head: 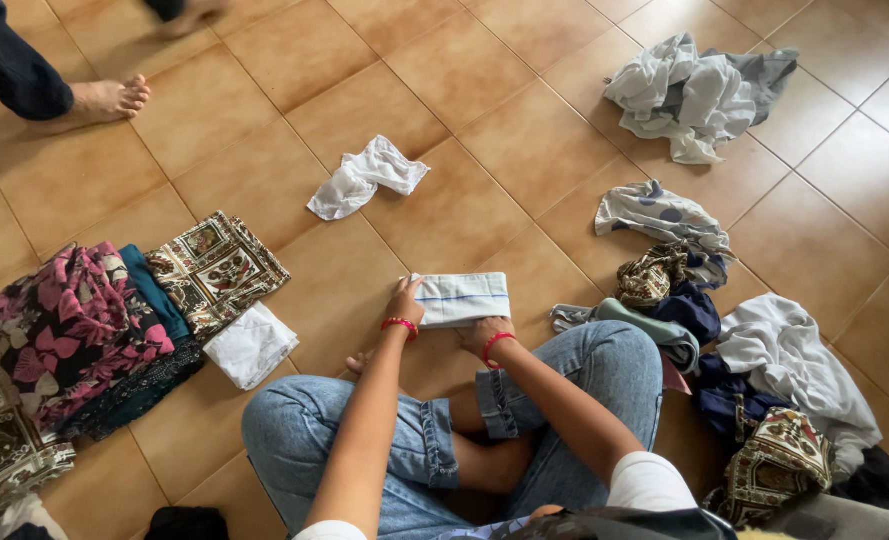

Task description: The person folds clothes and fabric items by hand on the floor, including a cloth, a patterned item, and a white t-shirt, and then stacks the folded items together.

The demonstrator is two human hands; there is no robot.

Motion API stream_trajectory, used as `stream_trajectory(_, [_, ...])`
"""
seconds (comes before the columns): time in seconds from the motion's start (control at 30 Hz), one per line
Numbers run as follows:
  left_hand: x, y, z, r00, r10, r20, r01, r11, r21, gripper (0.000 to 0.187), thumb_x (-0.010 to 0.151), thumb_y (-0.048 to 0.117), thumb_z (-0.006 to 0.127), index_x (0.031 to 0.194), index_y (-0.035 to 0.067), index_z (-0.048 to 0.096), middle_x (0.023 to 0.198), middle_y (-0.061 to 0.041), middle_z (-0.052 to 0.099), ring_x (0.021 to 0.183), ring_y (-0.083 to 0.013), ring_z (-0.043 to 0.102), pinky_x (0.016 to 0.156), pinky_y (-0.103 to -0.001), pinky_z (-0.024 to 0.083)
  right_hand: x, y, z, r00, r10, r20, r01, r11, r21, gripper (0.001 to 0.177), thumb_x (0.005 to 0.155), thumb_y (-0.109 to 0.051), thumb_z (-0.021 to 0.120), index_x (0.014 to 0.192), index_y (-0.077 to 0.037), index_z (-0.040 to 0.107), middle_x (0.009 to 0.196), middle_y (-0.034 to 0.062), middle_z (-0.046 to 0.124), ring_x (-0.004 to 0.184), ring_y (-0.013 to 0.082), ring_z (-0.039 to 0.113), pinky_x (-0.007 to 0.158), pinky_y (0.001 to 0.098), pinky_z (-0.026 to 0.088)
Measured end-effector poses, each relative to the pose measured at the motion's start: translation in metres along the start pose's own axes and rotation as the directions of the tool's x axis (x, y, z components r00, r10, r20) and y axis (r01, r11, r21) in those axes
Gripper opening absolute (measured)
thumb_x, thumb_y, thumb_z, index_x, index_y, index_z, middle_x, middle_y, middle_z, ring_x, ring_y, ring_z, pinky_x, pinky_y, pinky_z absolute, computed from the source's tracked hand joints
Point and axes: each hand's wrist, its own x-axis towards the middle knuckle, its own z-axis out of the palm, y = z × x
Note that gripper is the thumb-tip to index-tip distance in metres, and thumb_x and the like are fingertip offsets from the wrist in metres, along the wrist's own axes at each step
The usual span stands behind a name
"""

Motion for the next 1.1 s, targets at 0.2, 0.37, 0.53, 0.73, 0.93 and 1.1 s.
stream_trajectory(0.2, [-0.001, -0.003, 0.001, 0.999, -0.002, 0.032, -0.003, 0.990, 0.141, 0.063, 0.083, -0.005, 0.052, 0.139, 0.020, 0.060, 0.155, -0.004, 0.048, 0.136, -0.0273, 0.051, 0.109, -0.038, 0.046, -0.001, -0.003, 0.014, 0.997, 0.079, -0.021, -0.077, 0.995, 0.070, 0.049, 0.106, -0.057, 0.050, 0.110, -0.016, 0.077, 0.119, 0.0112, 0.078, 0.111, 0.0299, 0.072, 0.097, 0.0431, 0.055])
stream_trajectory(0.37, [-0.003, -0.002, 0.001, 0.999, -0.018, 0.031, 0.014, 0.992, 0.121, 0.062, 0.084, -0.006, 0.050, 0.140, 0.019, 0.061, 0.158, -0.002, 0.046, 0.137, -0.0261, 0.050, 0.108, -0.038, 0.047, 0.019, 0.024, 0.007, 0.944, 0.089, -0.317, -0.024, 0.979, 0.203, 0.024, 0.097, -0.037, 0.062, 0.110, -0.020, 0.072, 0.119, 0.0094, 0.070, 0.104, 0.0314, 0.069, 0.088, 0.0450, 0.056])
stream_trajectory(0.53, [-0.011, 0.007, -0.008, 0.981, 0.055, -0.185, -0.006, 0.966, 0.259, 0.056, 0.082, -0.004, 0.055, 0.131, 0.019, 0.068, 0.147, -0.005, 0.055, 0.127, -0.0299, 0.055, 0.100, -0.042, 0.049, 0.028, 0.041, -0.001, 0.935, 0.241, -0.259, -0.203, 0.965, 0.166, 0.042, 0.073, -0.021, 0.077, 0.114, -0.029, 0.069, 0.130, 0.0126, 0.053, 0.117, 0.0379, 0.056, 0.087, 0.0505, 0.053])
stream_trajectory(0.73, [-0.014, 0.024, 0.023, 0.970, 0.156, -0.186, -0.142, 0.986, 0.085, 0.043, 0.089, 0.017, 0.067, 0.132, 0.019, 0.065, 0.131, -0.007, 0.066, 0.102, -0.0275, 0.068, 0.089, -0.039, 0.055, 0.037, 0.054, 0.001, 0.827, 0.482, -0.290, -0.387, 0.861, 0.329, 0.058, 0.080, -0.028, 0.077, 0.132, -0.011, 0.056, 0.132, 0.0177, 0.055, 0.123, 0.0402, 0.057, 0.098, 0.0483, 0.053])
stream_trajectory(0.93, [-0.013, 0.044, 0.049, 0.989, -0.111, 0.102, 0.149, 0.807, -0.571, 0.069, 0.095, 0.047, 0.068, 0.147, 0.006, 0.048, 0.141, -0.012, 0.060, 0.098, -0.0237, 0.069, 0.081, -0.036, 0.054, 0.046, 0.055, -0.009, 0.833, 0.535, -0.141, -0.393, 0.752, 0.530, 0.070, 0.082, -0.026, 0.078, 0.140, -0.001, 0.047, 0.118, 0.0252, 0.068, 0.110, 0.0399, 0.067, 0.093, 0.0468, 0.056])
stream_trajectory(1.1, [-0.010, 0.037, 0.035, 0.869, -0.243, 0.431, 0.493, 0.505, -0.708, 0.081, 0.089, 0.068, 0.046, 0.147, 0.012, 0.047, 0.143, 0.001, 0.053, 0.107, -0.0202, 0.067, 0.087, -0.041, 0.055, 0.043, 0.053, -0.016, 0.989, -0.015, -0.146, 0.146, -0.001, 0.989, 0.067, 0.085, -0.018, 0.074, 0.145, -0.003, 0.047, 0.116, 0.0100, 0.070, 0.099, 0.0194, 0.071, 0.083, 0.0355, 0.058])
